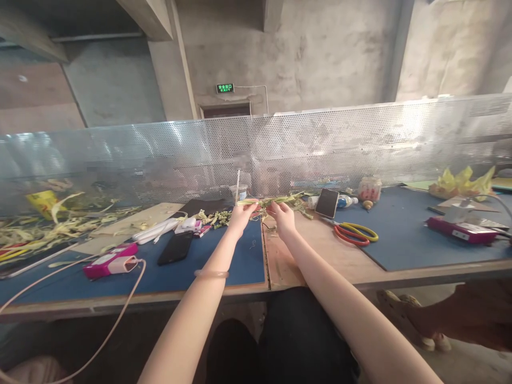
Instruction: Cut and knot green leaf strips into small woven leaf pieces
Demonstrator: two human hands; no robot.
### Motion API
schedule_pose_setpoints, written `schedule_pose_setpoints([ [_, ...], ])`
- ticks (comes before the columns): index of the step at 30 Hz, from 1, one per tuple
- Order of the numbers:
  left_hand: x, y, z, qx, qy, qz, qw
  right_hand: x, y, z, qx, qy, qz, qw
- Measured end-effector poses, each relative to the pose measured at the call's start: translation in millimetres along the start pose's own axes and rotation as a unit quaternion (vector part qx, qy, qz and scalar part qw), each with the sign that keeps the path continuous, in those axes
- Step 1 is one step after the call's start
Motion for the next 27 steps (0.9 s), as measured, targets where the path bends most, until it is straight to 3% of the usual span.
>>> schedule_pose_setpoints([
  [7, 1, -4, -1, -0.015, 0.001, 0.023, 1.000, -2, 6, -2, 0.034, 0.006, -0.039, 0.999],
  [17, -5, -2, 0, -0.020, 0.035, 0.039, 0.998, 13, 13, 2, 0.086, -0.076, -0.046, 0.992],
  [27, -11, 1, 0, -0.018, 0.065, 0.019, 0.998, 17, 17, 1, 0.099, -0.089, -0.048, 0.990],
])
Point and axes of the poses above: each hand's wrist, its own z-axis away from the middle knuckle, its own x-axis out of the palm, y = z × x, the point moved 9 cm from there along -z, towards the middle knuckle, and after that the axes turned 8 degrees about x, right-handed, at the moved point
